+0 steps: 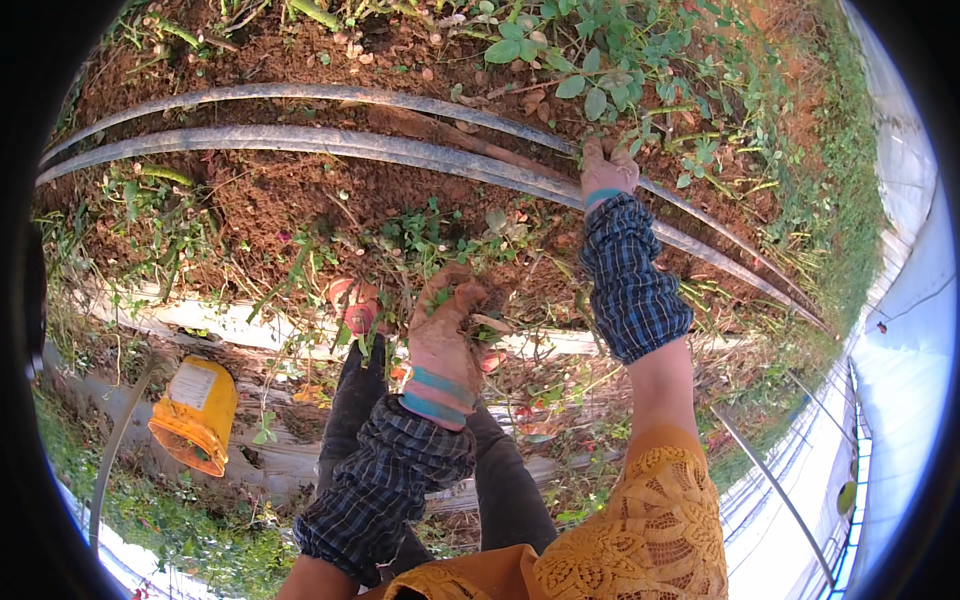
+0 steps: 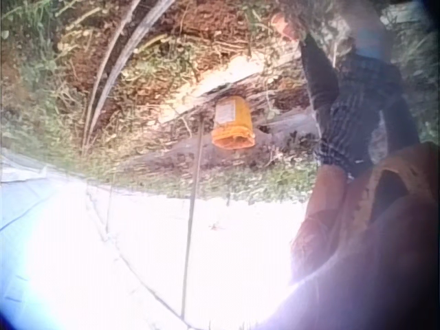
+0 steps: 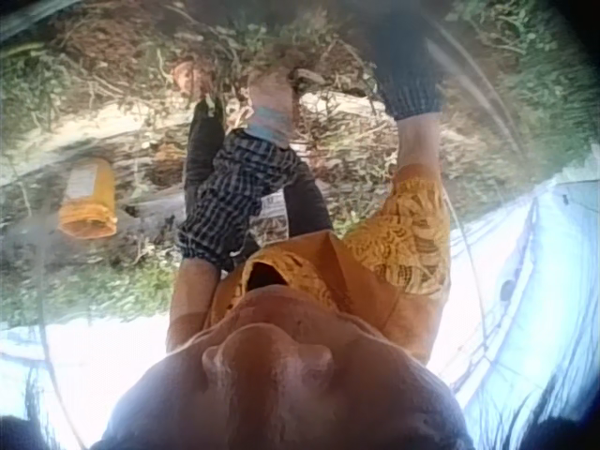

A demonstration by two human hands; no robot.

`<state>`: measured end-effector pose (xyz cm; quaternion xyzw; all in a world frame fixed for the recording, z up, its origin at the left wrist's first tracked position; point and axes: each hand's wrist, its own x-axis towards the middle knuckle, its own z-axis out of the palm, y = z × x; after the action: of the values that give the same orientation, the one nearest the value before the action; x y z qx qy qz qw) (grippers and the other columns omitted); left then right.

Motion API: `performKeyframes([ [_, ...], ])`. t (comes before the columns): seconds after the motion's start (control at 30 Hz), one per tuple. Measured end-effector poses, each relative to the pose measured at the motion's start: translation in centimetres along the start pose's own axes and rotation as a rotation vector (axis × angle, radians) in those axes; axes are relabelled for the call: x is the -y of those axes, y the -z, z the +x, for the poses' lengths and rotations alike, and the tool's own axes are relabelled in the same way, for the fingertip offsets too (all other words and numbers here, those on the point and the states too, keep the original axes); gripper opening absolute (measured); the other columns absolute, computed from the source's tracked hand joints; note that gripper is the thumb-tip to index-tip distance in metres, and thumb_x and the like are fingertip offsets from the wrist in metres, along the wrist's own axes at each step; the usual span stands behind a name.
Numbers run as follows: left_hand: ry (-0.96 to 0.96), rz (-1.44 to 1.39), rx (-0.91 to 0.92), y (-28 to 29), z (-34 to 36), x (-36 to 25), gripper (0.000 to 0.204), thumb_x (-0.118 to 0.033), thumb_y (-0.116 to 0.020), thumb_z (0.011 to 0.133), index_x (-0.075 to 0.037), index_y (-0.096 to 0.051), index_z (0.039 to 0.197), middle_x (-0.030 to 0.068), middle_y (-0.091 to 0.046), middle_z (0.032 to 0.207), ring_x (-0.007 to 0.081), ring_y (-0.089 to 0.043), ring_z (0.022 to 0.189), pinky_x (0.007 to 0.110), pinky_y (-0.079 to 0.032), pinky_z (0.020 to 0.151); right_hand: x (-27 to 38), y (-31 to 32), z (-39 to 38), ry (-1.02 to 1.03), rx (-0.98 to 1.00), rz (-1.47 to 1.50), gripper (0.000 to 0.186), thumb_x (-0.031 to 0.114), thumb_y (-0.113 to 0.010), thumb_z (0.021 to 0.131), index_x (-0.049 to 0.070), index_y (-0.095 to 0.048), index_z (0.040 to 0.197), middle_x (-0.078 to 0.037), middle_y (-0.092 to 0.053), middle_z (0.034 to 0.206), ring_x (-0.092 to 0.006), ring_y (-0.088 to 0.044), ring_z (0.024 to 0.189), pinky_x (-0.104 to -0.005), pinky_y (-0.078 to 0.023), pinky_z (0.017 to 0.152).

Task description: The person kneels in a garden bed and pulls weeds from the soil by hand, placing them into a yellow bucket. The person moves along the row, clearing vegetation from around the base of plants.

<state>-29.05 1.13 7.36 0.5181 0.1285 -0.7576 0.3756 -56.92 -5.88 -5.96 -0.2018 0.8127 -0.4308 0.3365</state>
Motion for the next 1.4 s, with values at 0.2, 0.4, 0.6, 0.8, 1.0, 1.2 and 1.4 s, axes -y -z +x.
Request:
performKeyframes([
  [0.2,-0.058,0.057,-0.032,-0.4,-0.1,-0.1,0.037,-0.008,-0.067,0.083,-0.008,-0.056,0.117,0.0097,-0.064,0.098,0.0219,-0.063,0.085,0.035,-0.06,0.059,4.9,-5.2,-2.7,-0.202,0.122,-0.046,0.035,0.018,-0.071,0.085,0.0,-0.058,0.113,-0.008,-0.061,0.092,-0.0137,-0.055,0.064,-0.0266,-0.045,0.05],
  [0.4,-0.135,0.152,-0.111,-3.0,-1.6,-2.2,0.03,0.006,-0.054,0.086,-0.004,-0.057,0.114,0.006,-0.062,0.096,0.0148,-0.062,0.081,0.023,-0.051,0.066,8.4,-11.3,-3.0,-0.26,-0.011,0.387,0.035,0.022,-0.069,0.087,0.003,-0.059,0.114,-0.009,-0.064,0.092,-0.0176,-0.059,0.061,-0.0301,-0.05,0.046],
  [0.6,-0.201,0.248,0.006,-2.6,-1.5,-4.2,0.018,-0.002,-0.058,0.087,-0.005,-0.06,0.104,0.0059,-0.061,0.101,0.0188,-0.064,0.093,0.028,-0.055,0.068,9.7,-6.9,-12.6,0.377,0.528,0.053,0.029,0.022,-0.07,0.087,0.003,-0.063,0.107,-0.009,-0.066,0.1,-0.0144,-0.063,0.078,-0.0279,-0.052,0.062],
  [0.8,0.047,-0.101,0.382,-0.9,-1.5,-3.6,0.034,-0.038,-0.059,0.091,-0.008,-0.059,0.107,0.0042,-0.063,0.097,0.0169,-0.062,0.087,0.03,-0.052,0.071,14.5,-2.1,-18.9,1.046,0.873,-0.67,0.047,0.011,-0.064,0.063,0.011,-0.061,0.11,-0.011,-0.059,0.101,-0.0327,-0.057,0.094,-0.0437,-0.05,0.079],
  [1.0,-0.256,0.026,0.377,0.5,-5.1,-3.0,0.031,-0.009,-0.058,0.089,-0.006,-0.052,0.119,0.0061,-0.063,0.103,0.0202,-0.062,0.093,0.029,-0.053,0.078,20.9,1.9,-24.9,1.34,1.031,-1.044,0.039,0.016,-0.063,0.078,0.008,-0.059,0.116,-0.014,-0.053,0.121,-0.0386,-0.05,0.112,-0.0546,-0.039,0.095],
  [1.2,-0.255,-0.231,0.225,6.4,-16.3,-11.4,0.03,-0.009,-0.057,0.087,0.0,-0.054,0.115,0.0109,-0.064,0.101,0.024,-0.064,0.097,0.032,-0.056,0.077,21.4,6.2,-28.5,1.057,0.963,-0.598,0.046,0.025,-0.055,0.093,0.004,-0.044,0.133,-0.017,-0.05,0.13,-0.0357,-0.05,0.116,-0.0458,-0.045,0.091],
  [1.4,-0.908,0.037,-0.082,25.0,-33.2,-26.1,0.03,-0.015,-0.055,0.089,0.001,-0.057,0.115,0.017,-0.066,0.103,0.0247,-0.066,0.083,0.034,-0.057,0.067,19.9,6.2,-31.3,1.054,1.012,-0.695,0.04,0.022,-0.058,0.09,0.005,-0.051,0.126,-0.019,-0.053,0.128,-0.0377,-0.054,0.113,-0.0464,-0.047,0.091],
])
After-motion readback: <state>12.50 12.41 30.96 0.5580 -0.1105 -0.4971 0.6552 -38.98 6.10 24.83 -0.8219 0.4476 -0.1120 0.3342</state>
